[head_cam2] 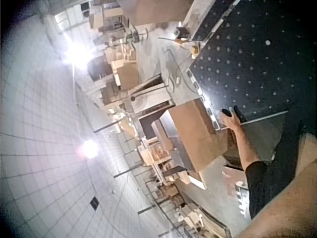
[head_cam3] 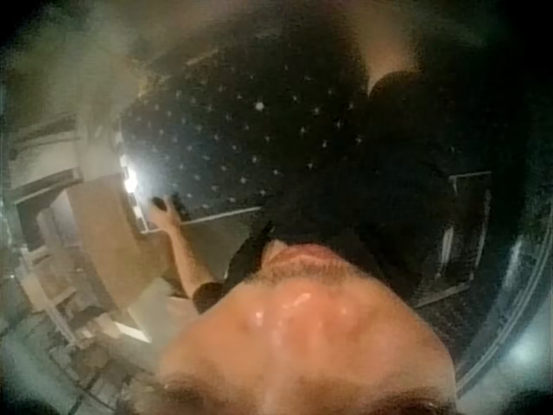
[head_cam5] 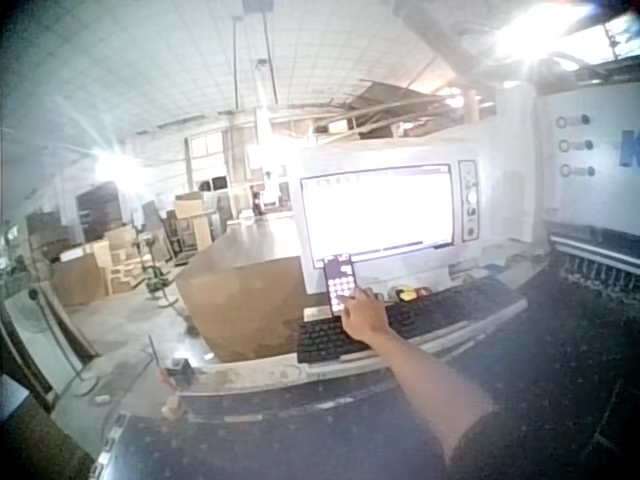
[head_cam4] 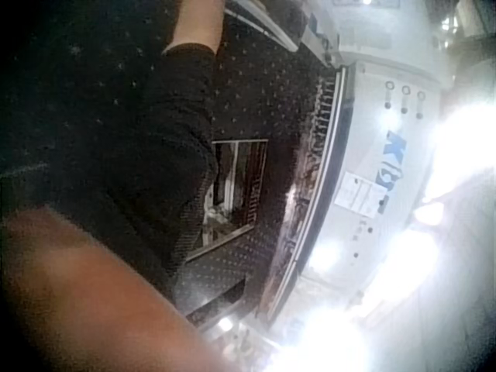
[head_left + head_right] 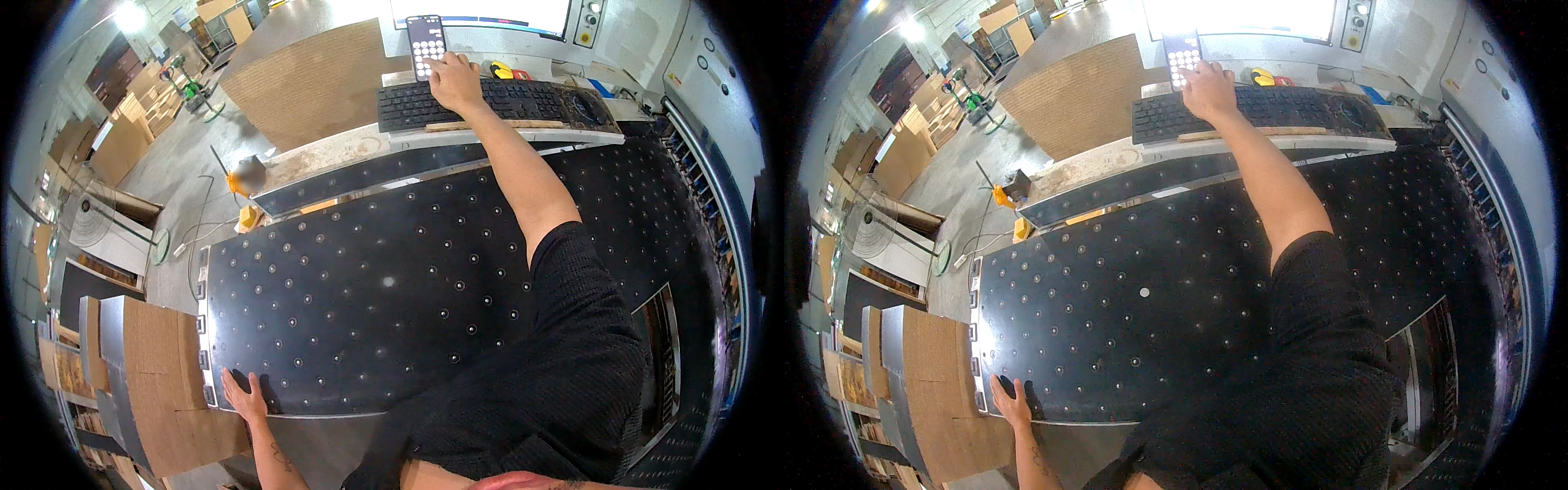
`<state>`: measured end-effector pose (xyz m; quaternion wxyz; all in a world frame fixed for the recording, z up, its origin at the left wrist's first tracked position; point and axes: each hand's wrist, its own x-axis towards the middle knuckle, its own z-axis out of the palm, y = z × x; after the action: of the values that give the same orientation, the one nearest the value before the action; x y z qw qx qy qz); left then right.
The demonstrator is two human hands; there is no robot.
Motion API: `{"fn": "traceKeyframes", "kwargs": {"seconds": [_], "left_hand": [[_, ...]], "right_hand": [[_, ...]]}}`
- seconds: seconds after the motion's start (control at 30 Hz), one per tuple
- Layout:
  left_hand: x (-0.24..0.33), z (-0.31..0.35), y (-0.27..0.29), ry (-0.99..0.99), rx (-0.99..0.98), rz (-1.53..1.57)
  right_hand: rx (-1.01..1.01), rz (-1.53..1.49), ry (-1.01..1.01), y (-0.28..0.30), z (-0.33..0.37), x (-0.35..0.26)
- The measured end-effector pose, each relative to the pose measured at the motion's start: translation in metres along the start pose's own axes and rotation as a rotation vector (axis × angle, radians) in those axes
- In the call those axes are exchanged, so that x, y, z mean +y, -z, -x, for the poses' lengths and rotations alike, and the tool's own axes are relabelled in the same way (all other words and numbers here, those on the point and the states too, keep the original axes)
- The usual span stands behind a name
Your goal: The person stacks black and wood-textured panels in a factory setting, uses a computer monitor and keyboard, and moves large panels through a processing machine.
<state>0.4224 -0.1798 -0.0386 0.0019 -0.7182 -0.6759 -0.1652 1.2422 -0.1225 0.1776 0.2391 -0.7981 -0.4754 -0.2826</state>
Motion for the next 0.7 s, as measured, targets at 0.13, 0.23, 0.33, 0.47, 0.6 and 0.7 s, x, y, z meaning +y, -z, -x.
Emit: {"fn": "traceKeyframes", "kwargs": {"seconds": [0.13, 0.23, 0.33, 0.47, 0.6, 0.7], "left_hand": [[0.001, 0.0, 0.0, 0.001, 0.001, 0.005], [0.004, 0.0, 0.001, 0.0, 0.0, 0.013], [0.004, 0.0, 0.001, 0.0, -0.003, 0.016], [0.005, 0.0, 0.003, 0.003, -0.005, 0.013], [0.006, 0.001, 0.003, 0.013, -0.006, 0.017], [0.007, 0.0, 0.003, 0.011, -0.005, 0.013]], "right_hand": [[0.046, 0.034, -0.043, 0.006, 0.001, 0.01], [0.14, 0.057, -0.065, 0.007, 0.002, 0.024], [0.166, 0.039, -0.079, 0.007, 0.003, 0.03], [0.138, 0.043, -0.072, 0.007, 0.006, 0.033], [0.136, 0.062, -0.071, 0.004, 0.005, 0.032], [0.145, 0.065, -0.071, 0.002, 0.004, 0.034]]}}
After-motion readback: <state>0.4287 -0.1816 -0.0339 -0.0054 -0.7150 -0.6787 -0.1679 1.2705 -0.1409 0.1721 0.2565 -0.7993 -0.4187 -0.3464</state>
